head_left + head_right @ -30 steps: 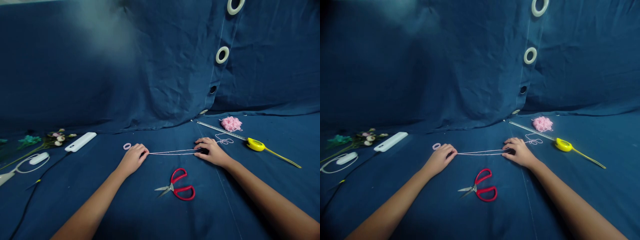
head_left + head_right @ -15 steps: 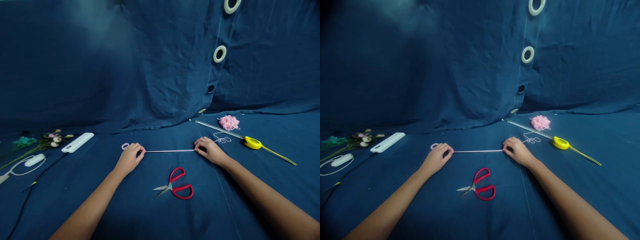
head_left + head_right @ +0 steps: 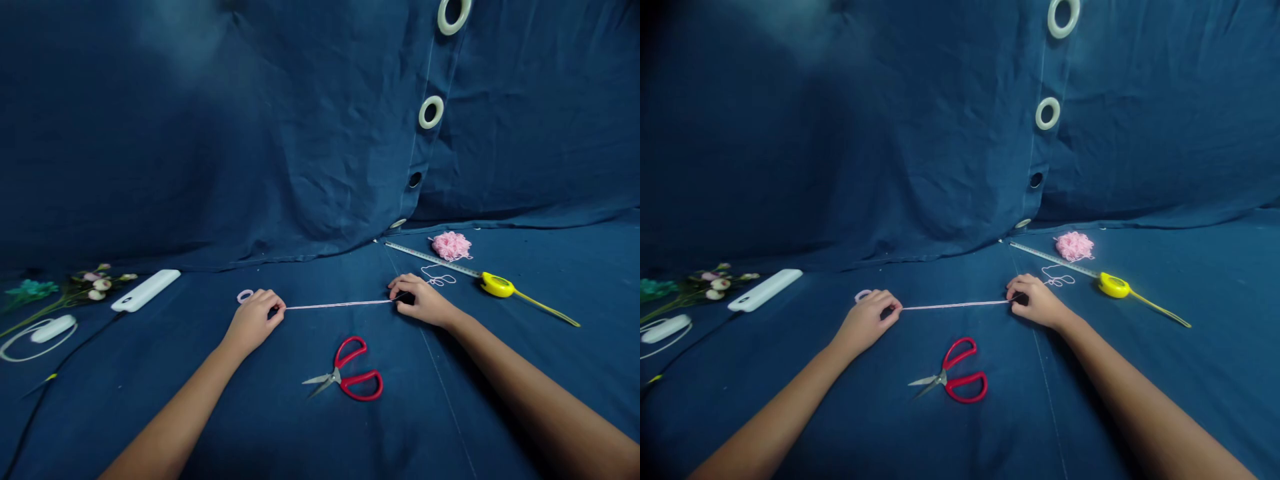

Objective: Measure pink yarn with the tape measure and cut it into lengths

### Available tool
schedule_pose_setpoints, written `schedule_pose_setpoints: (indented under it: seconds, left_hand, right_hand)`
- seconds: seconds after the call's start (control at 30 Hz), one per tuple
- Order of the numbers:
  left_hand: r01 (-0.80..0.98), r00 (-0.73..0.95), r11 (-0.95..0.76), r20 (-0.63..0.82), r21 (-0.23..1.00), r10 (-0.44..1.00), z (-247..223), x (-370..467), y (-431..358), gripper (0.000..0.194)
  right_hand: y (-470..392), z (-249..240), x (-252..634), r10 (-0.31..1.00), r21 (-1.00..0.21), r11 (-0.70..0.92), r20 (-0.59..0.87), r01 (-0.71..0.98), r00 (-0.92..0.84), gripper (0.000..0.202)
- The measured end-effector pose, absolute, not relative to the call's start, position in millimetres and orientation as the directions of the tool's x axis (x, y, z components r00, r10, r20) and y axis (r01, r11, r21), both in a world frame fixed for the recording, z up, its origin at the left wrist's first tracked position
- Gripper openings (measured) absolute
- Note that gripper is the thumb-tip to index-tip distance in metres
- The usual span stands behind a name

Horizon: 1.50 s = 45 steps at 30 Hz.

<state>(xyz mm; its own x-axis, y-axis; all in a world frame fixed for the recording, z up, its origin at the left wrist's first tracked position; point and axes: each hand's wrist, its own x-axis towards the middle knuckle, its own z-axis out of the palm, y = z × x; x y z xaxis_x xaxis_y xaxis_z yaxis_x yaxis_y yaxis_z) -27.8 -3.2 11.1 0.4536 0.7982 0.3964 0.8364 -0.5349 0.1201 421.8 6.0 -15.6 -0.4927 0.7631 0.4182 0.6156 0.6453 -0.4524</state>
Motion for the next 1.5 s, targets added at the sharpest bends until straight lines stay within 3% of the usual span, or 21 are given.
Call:
schedule_pose_setpoints:
  seconds: [0.27,0.5,0.6,0.7,0.9,1.03,1.23,1.5]
  left_hand:
    - [0.849,0.445,-0.519,0.395,0.101,0.804,10.8,-24.6,-4.2,0.016]
    - [0.887,0.401,-0.460,0.429,0.039,0.809,24.0,-0.2,-6.4,0.009]
    - [0.859,0.387,-0.498,0.480,0.124,0.787,36.2,46.9,-9.8,0.010]
    - [0.762,0.475,-0.614,0.465,0.208,0.747,40.2,111.7,-10.9,0.009]
    - [0.669,0.587,-0.702,0.405,0.245,0.701,12.4,191.8,11.1,0.011]
    - [0.655,0.613,-0.720,0.394,0.230,0.684,-7.0,194.9,25.2,0.006]
    - [0.650,0.653,-0.747,0.400,0.139,0.643,-9.4,195.8,23.9,0.014]
    - [0.651,0.603,-0.721,0.415,0.237,0.681,-11.9,194.2,24.0,0.014]
  right_hand:
    - [6.2,-12.1,424.8,0.799,-0.528,0.601,0.385,0.600,-0.463,0.011]
    - [10.8,-19.4,421.8,0.779,-0.481,0.625,0.438,0.616,-0.449,0.013]
    - [13.3,-22.5,422.2,0.763,-0.460,0.642,0.459,0.613,-0.454,0.014]
    - [14.5,-24.2,423.1,0.751,-0.453,0.656,0.473,0.603,-0.461,0.014]
    - [15.8,-25.2,424.4,0.750,-0.463,0.657,0.478,0.594,-0.457,0.014]
    - [16.3,-24.6,424.9,0.750,-0.449,0.657,0.471,0.606,-0.464,0.014]
    - [15.1,-22.5,424.2,0.757,-0.441,0.648,0.465,0.621,-0.460,0.015]
    - [14.5,-22.2,423.0,0.759,-0.424,0.644,0.460,0.637,-0.461,0.015]
